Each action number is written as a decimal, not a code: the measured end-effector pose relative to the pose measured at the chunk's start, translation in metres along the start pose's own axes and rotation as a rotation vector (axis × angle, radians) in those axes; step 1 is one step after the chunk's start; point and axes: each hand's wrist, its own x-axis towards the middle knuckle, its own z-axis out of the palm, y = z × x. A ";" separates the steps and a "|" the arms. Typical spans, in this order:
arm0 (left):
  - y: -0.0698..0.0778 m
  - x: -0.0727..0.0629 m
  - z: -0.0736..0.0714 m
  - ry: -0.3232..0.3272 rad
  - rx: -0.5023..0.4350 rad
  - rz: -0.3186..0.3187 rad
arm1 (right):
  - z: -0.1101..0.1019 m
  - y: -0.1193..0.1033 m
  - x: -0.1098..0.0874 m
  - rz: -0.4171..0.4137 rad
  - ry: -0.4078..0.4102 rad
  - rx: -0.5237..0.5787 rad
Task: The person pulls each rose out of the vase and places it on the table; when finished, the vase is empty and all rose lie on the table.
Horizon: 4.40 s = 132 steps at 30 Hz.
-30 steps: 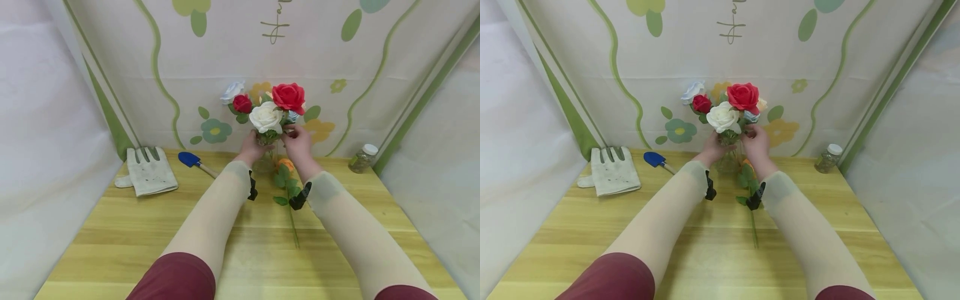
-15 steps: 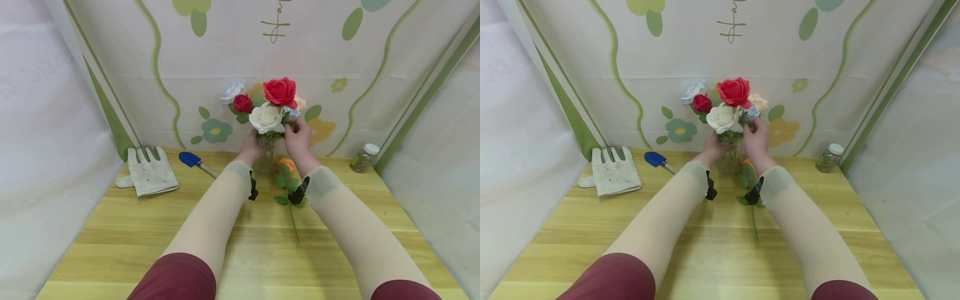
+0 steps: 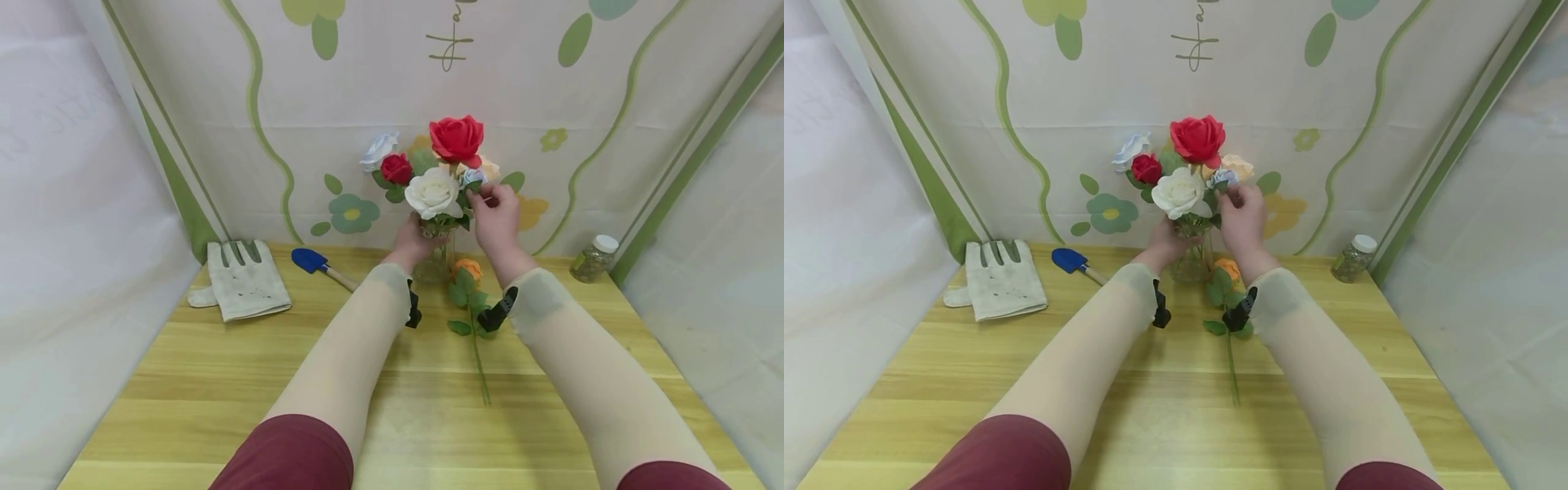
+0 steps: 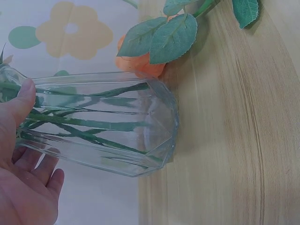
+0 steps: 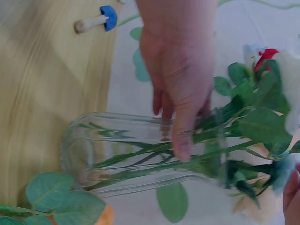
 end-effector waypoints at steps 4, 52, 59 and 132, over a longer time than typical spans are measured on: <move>0.000 0.000 0.000 -0.002 0.004 0.002 | -0.006 -0.012 0.001 -0.042 -0.028 0.038; 0.000 -0.001 0.002 -0.011 -0.021 -0.018 | -0.137 -0.099 0.020 0.038 -0.010 0.220; 0.001 -0.001 0.002 0.000 -0.003 -0.004 | -0.165 -0.051 -0.001 0.247 -0.127 -0.143; -0.005 0.003 0.004 0.022 0.004 0.038 | 0.038 0.015 -0.030 0.226 -0.311 -0.226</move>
